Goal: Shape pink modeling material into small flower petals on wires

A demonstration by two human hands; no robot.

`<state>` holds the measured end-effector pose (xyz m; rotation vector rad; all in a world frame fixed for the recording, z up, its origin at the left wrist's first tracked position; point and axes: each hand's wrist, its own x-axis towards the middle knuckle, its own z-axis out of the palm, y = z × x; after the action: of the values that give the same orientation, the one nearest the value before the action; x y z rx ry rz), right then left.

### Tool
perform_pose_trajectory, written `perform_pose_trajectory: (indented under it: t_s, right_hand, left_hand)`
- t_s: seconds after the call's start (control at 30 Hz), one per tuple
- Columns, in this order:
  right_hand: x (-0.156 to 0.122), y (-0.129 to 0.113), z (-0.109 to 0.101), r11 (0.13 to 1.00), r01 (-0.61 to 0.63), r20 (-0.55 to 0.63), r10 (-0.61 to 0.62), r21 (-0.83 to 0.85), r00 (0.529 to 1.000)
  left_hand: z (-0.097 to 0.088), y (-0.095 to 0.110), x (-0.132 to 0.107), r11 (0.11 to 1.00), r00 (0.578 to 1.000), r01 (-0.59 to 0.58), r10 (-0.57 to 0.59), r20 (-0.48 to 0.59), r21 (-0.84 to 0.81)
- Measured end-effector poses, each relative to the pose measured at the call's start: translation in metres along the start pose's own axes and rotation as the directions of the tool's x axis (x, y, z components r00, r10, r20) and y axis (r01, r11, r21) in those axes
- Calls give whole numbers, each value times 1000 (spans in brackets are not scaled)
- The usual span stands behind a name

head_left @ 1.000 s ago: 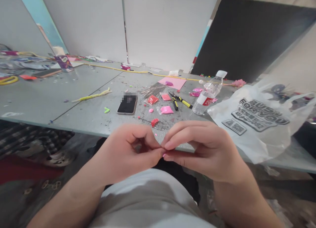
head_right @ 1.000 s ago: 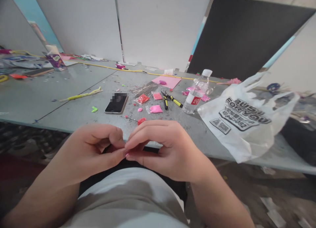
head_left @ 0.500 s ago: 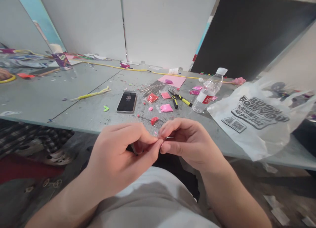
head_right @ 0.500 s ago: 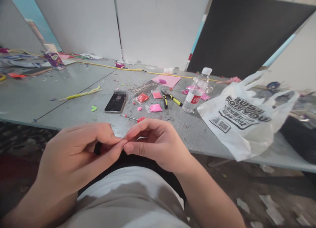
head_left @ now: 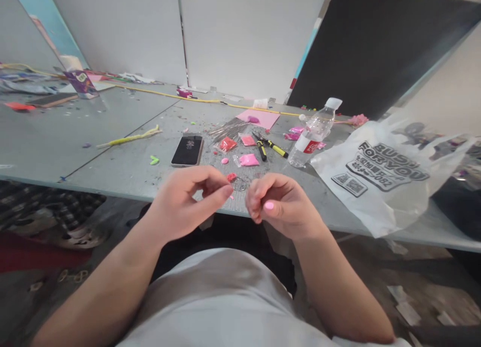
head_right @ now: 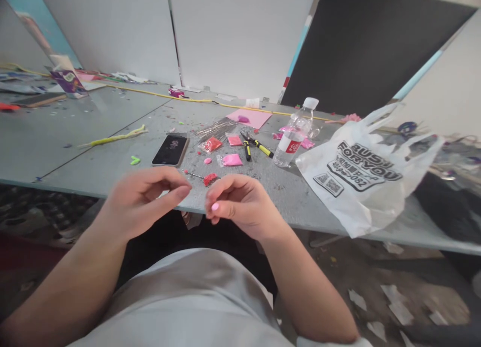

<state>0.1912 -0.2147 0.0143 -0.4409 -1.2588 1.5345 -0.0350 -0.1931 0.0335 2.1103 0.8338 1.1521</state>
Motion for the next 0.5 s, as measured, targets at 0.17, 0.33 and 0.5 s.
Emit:
perform_pose_trajectory:
  t_s: [0.17, 0.33, 0.5]
  right_hand:
    - [4, 6, -42, 989, 71, -277, -104, -128, 955]
    - [6, 24, -66, 992, -20, -445, -38, -123, 895]
    - [8, 36, -67, 987, -84, -480, 7, -139, 877]
  left_hand:
    - [5, -58, 9, 941, 986, -24, -32, 161, 337]
    - [15, -88, 7, 928, 969, -37, -56, 239, 370]
    - [25, -92, 13, 909, 959, -76, -46, 280, 410]
